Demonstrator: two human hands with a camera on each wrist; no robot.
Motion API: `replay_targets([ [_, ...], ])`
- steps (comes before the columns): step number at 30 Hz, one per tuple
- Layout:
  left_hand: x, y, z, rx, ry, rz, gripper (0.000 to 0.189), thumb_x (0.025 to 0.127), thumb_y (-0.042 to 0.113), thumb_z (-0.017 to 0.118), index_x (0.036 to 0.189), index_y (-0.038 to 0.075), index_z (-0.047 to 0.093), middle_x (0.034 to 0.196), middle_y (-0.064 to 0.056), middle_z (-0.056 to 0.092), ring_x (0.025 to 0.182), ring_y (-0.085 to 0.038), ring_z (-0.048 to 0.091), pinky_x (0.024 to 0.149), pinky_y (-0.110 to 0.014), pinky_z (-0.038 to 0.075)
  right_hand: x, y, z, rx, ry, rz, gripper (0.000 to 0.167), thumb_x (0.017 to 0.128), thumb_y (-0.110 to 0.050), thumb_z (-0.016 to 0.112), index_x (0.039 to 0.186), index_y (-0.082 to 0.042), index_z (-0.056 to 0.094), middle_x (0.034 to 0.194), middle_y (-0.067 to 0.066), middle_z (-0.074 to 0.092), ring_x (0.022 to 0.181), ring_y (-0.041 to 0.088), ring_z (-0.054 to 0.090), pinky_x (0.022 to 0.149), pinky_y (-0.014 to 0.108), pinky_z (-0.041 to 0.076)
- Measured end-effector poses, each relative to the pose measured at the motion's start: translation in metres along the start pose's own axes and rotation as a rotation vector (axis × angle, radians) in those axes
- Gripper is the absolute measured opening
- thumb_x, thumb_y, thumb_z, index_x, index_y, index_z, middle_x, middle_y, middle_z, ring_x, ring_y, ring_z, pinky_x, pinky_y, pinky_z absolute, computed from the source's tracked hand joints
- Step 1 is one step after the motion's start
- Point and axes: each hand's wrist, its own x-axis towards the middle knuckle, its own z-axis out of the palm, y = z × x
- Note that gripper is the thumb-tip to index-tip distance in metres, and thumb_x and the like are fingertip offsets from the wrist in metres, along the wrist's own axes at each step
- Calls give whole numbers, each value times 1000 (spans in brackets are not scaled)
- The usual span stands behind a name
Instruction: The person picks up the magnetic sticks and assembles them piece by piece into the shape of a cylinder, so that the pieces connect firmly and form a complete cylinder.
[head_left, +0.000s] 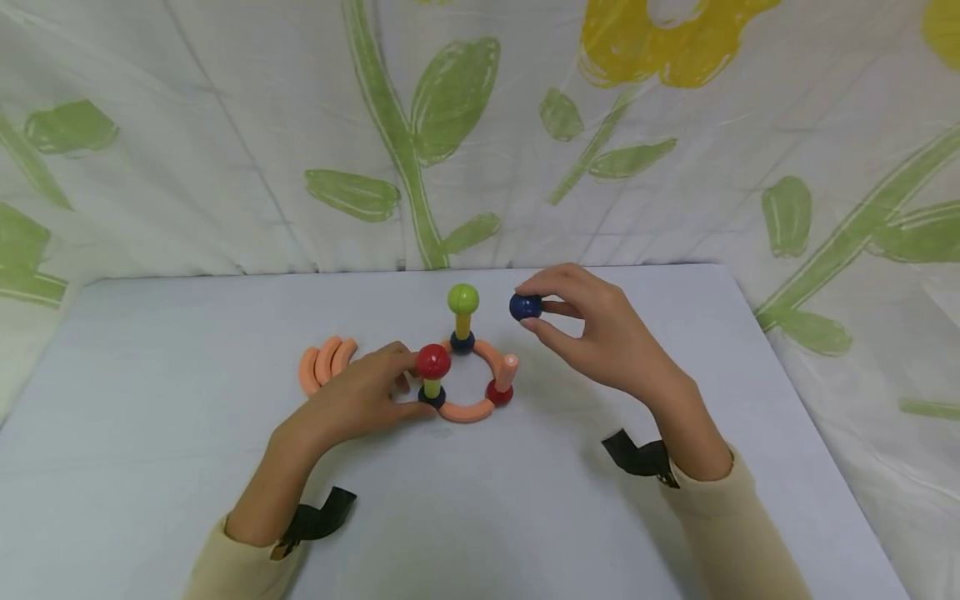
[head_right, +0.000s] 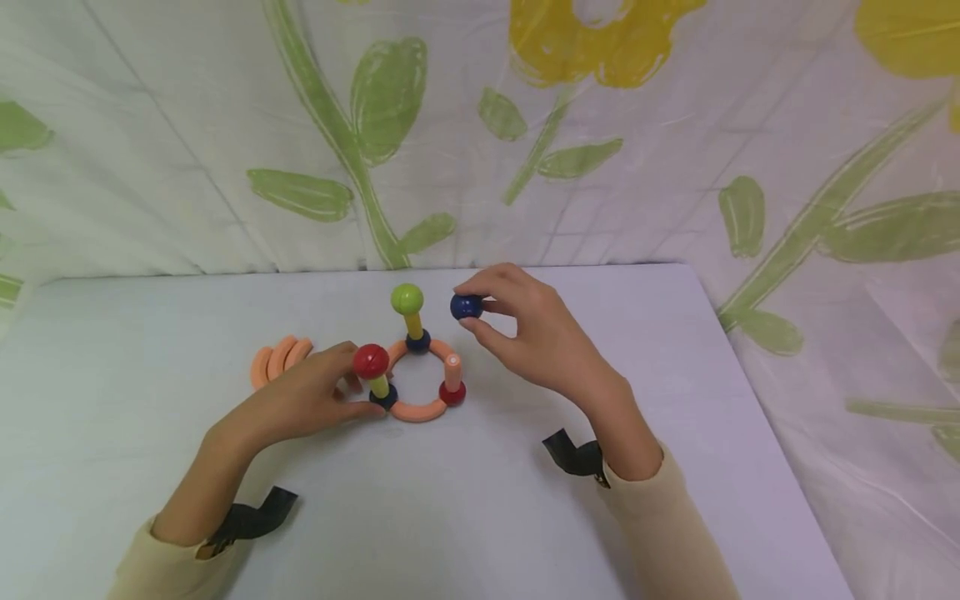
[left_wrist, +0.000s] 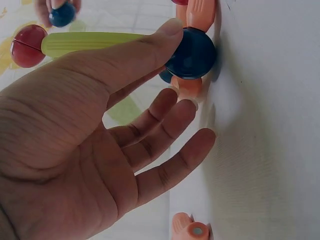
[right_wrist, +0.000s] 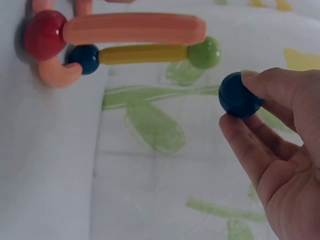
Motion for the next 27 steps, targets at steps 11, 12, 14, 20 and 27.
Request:
replay_targets([
  [11,1,-2,2,-14,-4,-17,26,88,27,88,106,17,73,101,3,67,93,-14,64,83,-29,54,-19,-13,7,23,12,-57,42,91,2,80,130,-10,70,126,4,68,113,14,72,99,36,61],
  [12,1,-1,2,-13,-4,-14,25,88,26,88,105,17,73,100,3,68,92,-14,64,83,-30,55,-20,-13,8,23,13,-67,42,91,2,80,130,-10,70,126,4,68,113,14,72,99,36,61],
  [14,2,-2,2,-13,-3,-8,24,88,25,88,104,17,73,98,2,68,91,-14,65,83,-30,55,-22,-12,10,20,17,-80,41,91,2,80,129,-10,71,125,4,68,112,14,72,99,34,61],
  [20,2,-2,2,-9,2,7,24,87,25,89,104,17,74,97,3,68,89,-14,65,83,-29,55,-24,-12,13,12,19,-103,40,91,2,80,128,-11,73,124,3,69,112,14,71,99,31,60],
  [27,2,-2,2,-6,3,17,26,87,25,89,106,17,74,98,3,69,90,-14,65,83,-29,55,-26,-15,14,-4,13,-108,40,90,1,80,127,-12,73,124,2,69,113,14,70,99,31,61],
])
